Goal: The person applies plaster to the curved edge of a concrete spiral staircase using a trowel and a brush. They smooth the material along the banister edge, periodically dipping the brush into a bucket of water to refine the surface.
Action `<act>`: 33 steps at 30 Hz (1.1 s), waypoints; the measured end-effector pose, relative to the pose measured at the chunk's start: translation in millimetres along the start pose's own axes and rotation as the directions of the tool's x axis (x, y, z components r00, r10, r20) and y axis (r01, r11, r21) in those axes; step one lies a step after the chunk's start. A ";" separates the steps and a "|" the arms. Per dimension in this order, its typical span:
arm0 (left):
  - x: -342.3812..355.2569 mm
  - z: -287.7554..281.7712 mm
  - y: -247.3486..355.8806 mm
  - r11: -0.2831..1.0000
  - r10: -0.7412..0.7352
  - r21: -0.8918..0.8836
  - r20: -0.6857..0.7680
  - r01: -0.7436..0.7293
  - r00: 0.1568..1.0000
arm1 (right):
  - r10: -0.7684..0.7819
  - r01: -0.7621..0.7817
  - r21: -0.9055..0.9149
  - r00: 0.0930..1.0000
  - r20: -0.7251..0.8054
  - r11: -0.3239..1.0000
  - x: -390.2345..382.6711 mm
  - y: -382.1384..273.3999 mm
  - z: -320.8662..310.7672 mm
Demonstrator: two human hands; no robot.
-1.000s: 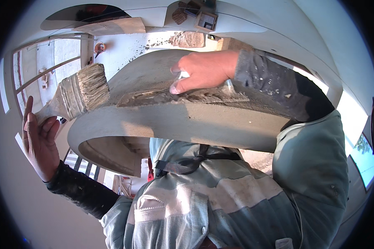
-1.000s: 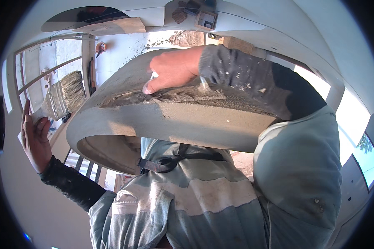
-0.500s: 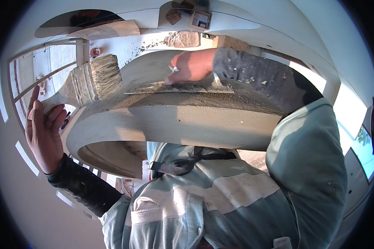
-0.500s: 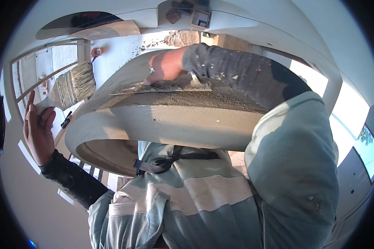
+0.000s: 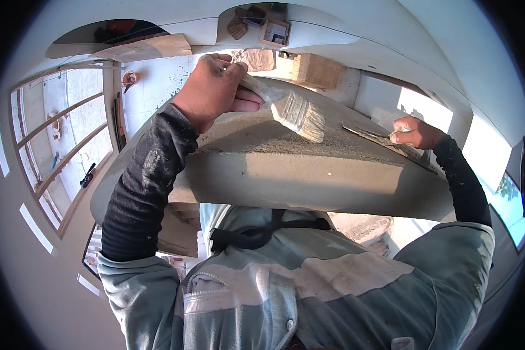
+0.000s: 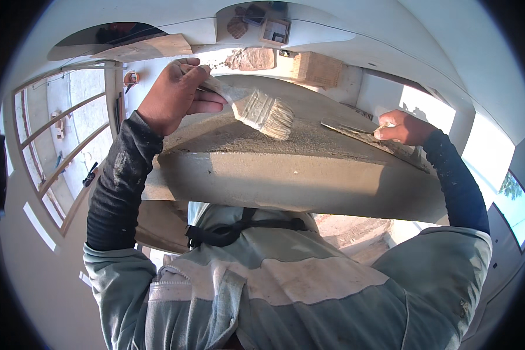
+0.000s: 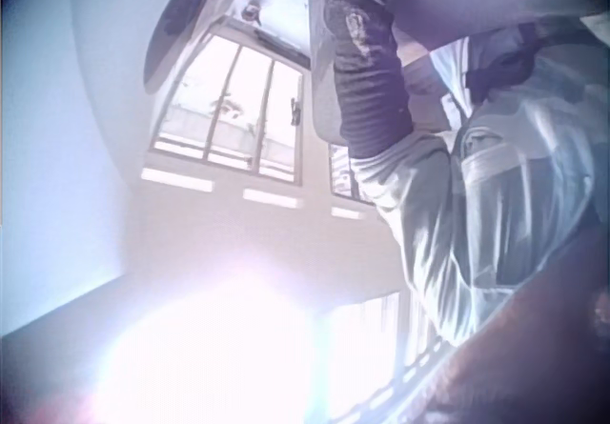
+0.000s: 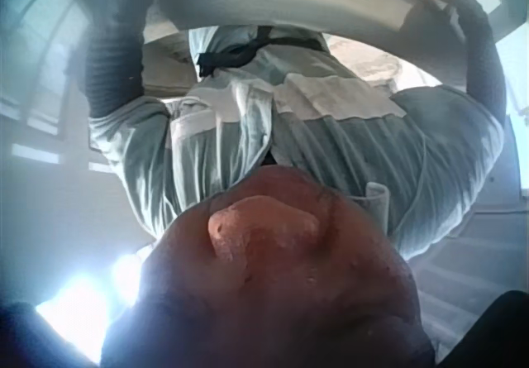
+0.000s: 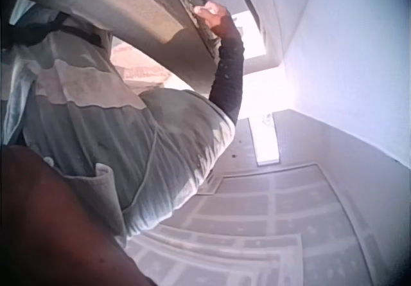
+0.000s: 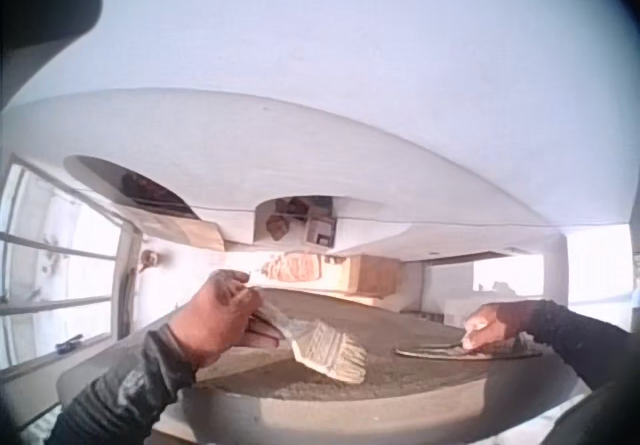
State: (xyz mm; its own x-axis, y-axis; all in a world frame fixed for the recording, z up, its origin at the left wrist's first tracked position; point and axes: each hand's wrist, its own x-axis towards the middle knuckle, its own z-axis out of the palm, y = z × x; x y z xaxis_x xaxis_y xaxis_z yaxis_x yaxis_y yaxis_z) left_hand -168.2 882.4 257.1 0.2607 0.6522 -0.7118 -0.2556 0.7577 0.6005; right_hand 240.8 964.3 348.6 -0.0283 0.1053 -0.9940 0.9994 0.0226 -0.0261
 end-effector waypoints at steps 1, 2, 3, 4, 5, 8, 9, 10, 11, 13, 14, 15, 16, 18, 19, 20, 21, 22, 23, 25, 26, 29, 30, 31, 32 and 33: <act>5.0 -6.5 -6.9 0.997 -0.049 0.053 0.028 0.047 0.998 | -0.096 0.096 -0.022 0.995 -0.012 0.995 11.2 -0.7 -1.2; 7.4 -17.9 -14.1 0.990 -0.099 0.106 0.052 0.093 0.994 | -0.192 0.191 -0.045 0.981 -0.020 0.981 23.7 -4.7 -0.9; 0.8 -33.0 -14.4 0.983 -0.124 0.136 -0.009 0.124 0.992 | -0.290 0.289 -0.057 0.957 -0.022 0.956 39.1 -12.7 1.8; -6.7 -49.7 -11.3 0.973 -0.147 0.172 -0.049 0.153 0.988 | -0.303 0.296 -0.093 0.949 -0.081 0.951 52.5 -32.7 8.8; -20.0 -65.7 -3.6 0.947 -0.126 0.274 -0.172 0.170 0.977 | -0.327 0.324 -0.103 0.945 -0.004 0.940 73.7 -61.8 8.4; -49.2 -122.1 5.4 0.891 -0.065 0.381 -0.428 0.245 0.902 | -0.454 0.462 -0.287 0.886 0.098 0.839 129.2 -159.8 18.5; -66.5 -134.6 8.7 0.856 0.011 0.442 -0.535 0.269 0.845 | -0.568 0.577 -0.306 0.813 0.128 0.757 147.9 -199.2 26.1; -80.4 -163.6 5.5 0.874 0.073 0.440 -0.540 0.207 0.838 | -0.610 0.614 -0.357 0.780 0.140 0.704 161.6 -238.1 34.0; -84.8 -184.4 14.3 0.843 0.121 0.499 -0.539 0.201 0.834 | -0.603 0.614 -0.359 0.782 0.156 0.703 163.8 -267.7 39.3; -96.1 -226.7 22.7 0.778 0.239 0.607 -0.524 0.162 0.817 | -0.641 0.643 -0.397 0.751 0.160 0.655 135.0 -310.4 40.7; -92.4 -223.2 37.8 0.860 0.201 0.489 -0.588 0.147 0.784 | -0.674 0.673 -0.322 0.728 0.125 0.666 122.0 -302.0 37.4; -97.7 -219.8 39.1 0.858 0.227 0.493 -0.615 0.144 0.755 | -0.718 0.723 -0.245 0.684 0.126 0.646 116.9 -292.8 38.4; -119.2 -199.3 42.8 0.863 0.253 0.482 -0.674 0.153 0.694 | -0.773 0.786 -0.184 0.616 0.149 0.591 100.5 -276.3 33.9; -123.7 -174.0 47.8 0.880 0.269 0.464 -0.660 0.099 0.702 | -0.733 0.743 -0.177 0.668 0.128 0.646 64.7 -224.4 17.8; -120.0 -161.3 47.3 0.895 0.243 0.441 -0.601 0.062 0.762 | -0.653 0.664 -0.130 0.747 0.122 0.736 58.7 -192.2 13.5; -116.4 -150.7 48.7 0.909 0.224 0.416 -0.537 0.024 0.814 | -0.607 0.614 -0.110 0.789 0.093 0.782 52.7 -161.2 8.0; -111.4 -137.9 48.5 0.932 0.197 0.363 -0.504 0.000 0.841 | -0.575 0.577 -0.142 0.816 0.054 0.805 55.8 -130.2 4.0; -88.9 -126.2 44.0 0.950 0.173 0.310 -0.430 -0.035 0.886 | -0.515 0.507 -0.157 0.857 -0.009 0.848 61.7 -91.1 7.8; -74.7 -112.9 43.2 0.966 0.158 0.246 -0.337 -0.075 0.928 | -0.490 0.442 -0.265 0.859 -0.150 0.857 76.9 -41.9 18.4; -45.8 -75.5 36.2 0.988 0.119 0.117 -0.173 -0.099 0.978 | -0.315 0.255 -0.283 0.930 -0.192 0.925 102.8 -18.5 19.5; -28.3 -52.9 28.0 0.994 0.101 0.044 -0.093 -0.097 0.991 | -0.137 0.115 -0.224 0.987 -0.086 0.968 111.2 -31.4 14.0; 18.0 11.9 2.7 0.986 0.117 0.103 0.124 -0.130 0.985 | -0.005 0.005 -0.095 1.000 -0.001 0.996 150.1 -25.2 11.1; 22.2 28.2 1.6 0.999 0.007 0.044 0.123 -0.013 0.992 | -0.033 0.033 -0.040 0.999 -0.013 0.999 156.0 -30.2 16.1; 21.9 26.2 1.1 0.988 -0.024 0.155 0.130 0.004 0.991 | 0.009 -0.004 -0.162 1.000 0.025 0.987 153.4 -38.8 12.6; 20.8 21.8 1.0 0.964 -0.056 0.264 0.137 0.019 0.989 | -0.041 0.050 -0.104 0.996 0.085 0.993 159.4 -34.7 11.0; 19.5 16.2 3.0 0.928 -0.086 0.372 0.144 0.027 0.986 | -0.088 0.095 -0.040 0.985 0.146 0.995 163.8 -31.3 9.3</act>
State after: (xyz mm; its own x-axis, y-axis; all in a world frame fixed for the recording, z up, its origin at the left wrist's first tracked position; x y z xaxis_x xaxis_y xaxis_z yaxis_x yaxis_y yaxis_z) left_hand -148.8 897.8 251.0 0.4128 0.5814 -0.7011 0.1162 0.7299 0.6736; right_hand 205.0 971.5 185.6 -0.1133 -0.0436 -0.9926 0.9906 0.0727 -0.1163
